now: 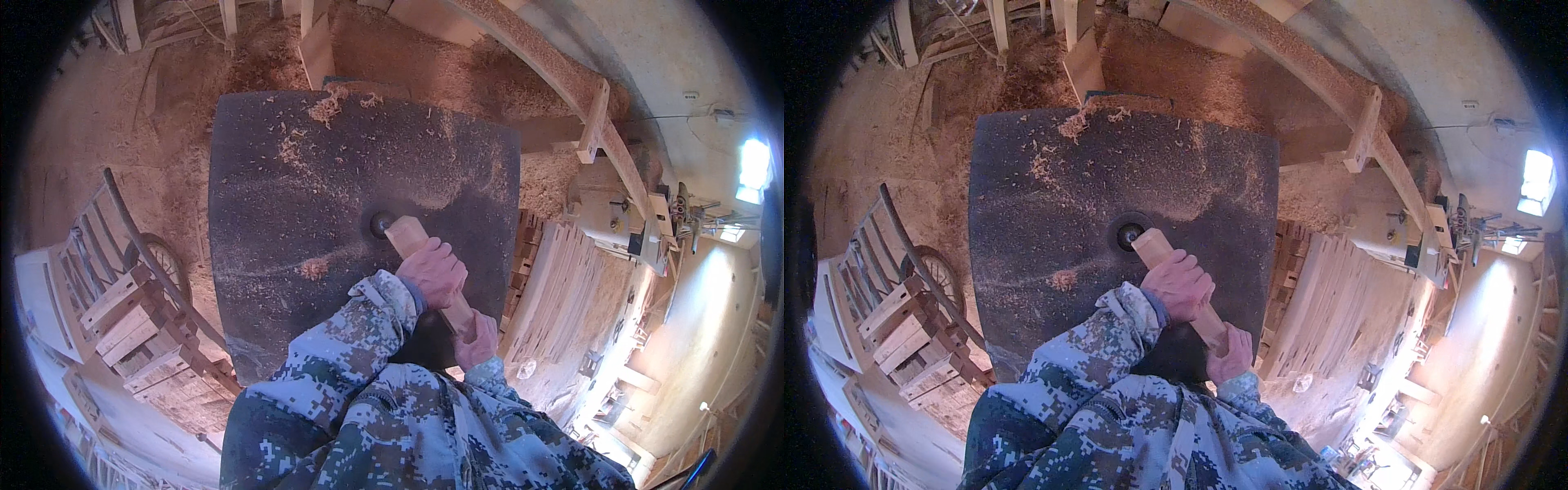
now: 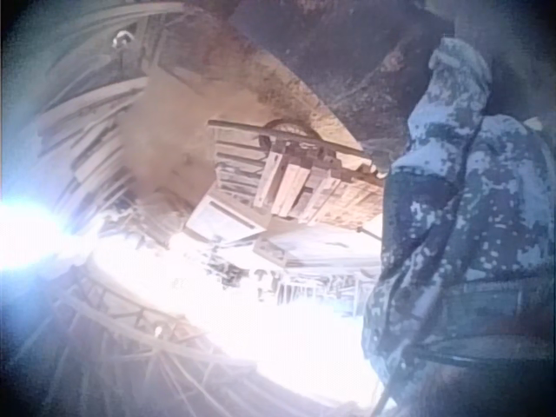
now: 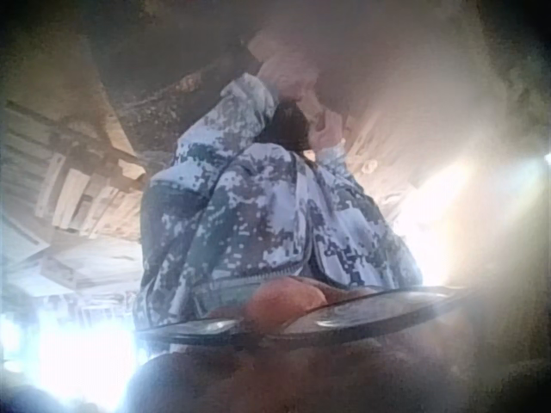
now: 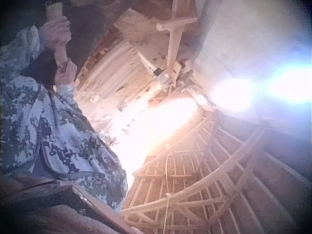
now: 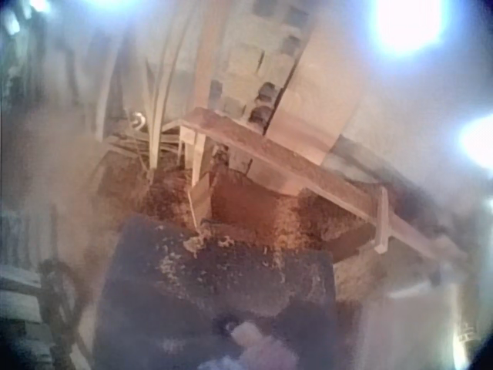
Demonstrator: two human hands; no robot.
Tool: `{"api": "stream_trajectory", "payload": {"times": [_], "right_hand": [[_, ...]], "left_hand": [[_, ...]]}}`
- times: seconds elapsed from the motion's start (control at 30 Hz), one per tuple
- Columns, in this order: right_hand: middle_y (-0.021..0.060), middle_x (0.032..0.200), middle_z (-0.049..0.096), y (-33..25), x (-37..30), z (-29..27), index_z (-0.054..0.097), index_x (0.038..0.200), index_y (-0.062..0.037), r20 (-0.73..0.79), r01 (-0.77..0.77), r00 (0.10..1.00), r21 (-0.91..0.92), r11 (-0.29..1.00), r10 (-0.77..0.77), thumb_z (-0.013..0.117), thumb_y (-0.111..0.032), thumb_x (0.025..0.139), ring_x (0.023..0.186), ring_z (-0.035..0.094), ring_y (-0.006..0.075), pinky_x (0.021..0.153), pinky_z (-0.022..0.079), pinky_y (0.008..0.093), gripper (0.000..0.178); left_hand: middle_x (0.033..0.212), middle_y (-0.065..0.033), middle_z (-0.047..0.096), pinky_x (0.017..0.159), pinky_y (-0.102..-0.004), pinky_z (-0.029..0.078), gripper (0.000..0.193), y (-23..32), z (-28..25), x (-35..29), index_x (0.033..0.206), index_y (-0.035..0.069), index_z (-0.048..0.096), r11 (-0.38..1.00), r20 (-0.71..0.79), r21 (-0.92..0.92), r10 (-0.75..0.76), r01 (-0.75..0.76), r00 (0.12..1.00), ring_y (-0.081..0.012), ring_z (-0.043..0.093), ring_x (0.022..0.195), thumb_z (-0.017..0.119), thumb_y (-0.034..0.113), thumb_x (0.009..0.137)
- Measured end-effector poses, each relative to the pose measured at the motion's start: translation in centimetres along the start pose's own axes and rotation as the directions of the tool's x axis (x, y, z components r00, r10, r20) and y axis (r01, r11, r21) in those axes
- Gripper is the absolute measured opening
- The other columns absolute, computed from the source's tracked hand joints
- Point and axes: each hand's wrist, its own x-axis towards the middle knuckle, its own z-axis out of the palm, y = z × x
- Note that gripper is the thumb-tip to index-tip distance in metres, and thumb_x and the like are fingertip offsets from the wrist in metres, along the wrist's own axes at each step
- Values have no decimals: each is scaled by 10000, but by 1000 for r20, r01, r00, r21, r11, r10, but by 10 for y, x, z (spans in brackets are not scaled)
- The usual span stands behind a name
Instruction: The person repeatedly smooths the edges of a rectangular wooden plank using a stationary spindle sander. They rotate the plank to work on different sides and edges, then place it on a nearby stack of similar planks before picking up another piece to continue the process.
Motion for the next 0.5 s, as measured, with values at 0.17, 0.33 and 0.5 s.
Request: {"api": "stream_trajectory", "payload": {"times": [0.17, 0.33, 0.5], "right_hand": [[207, 1129, 675, -2, -4, 0, 653, 1277, -9, 30, 41, 999, 73, 996, -44, 830, -92, 680, 1046, 632, 430, 931, 543, 483, 628], [195, 1137, 689, 0, -10, -7, 651, 1274, 13, 114, -41, 993, 140, 989, 25, 840, -84, 674, 1025, 657, 413, 932, 561, 473, 637], [126, 1208, 732, 27, -11, -23, 642, 1357, -2, 451, -490, 836, 357, 796, 312, 947, -101, 628, 1127, 707, 264, 1022, 559, 381, 797]], "left_hand": [[761, -40, 633, 862, -403, 459, 163, 5, -8, -17, 773, 134, 648, 1000, -68, 0, -24, 25, 997, -252, 594, 837, 720, 218, 894], [749, -49, 627, 877, -414, 467, 177, 15, -18, -19, 772, 118, 643, 998, -99, 57, 8, -2, 995, -262, 595, 837, 727, 211, 897], [837, -81, 662, 983, -465, 470, 135, 38, -16, -10, 855, 83, 667, 997, -75, -32, 64, -66, 995, -290, 619, 920, 712, 200, 908]]}}
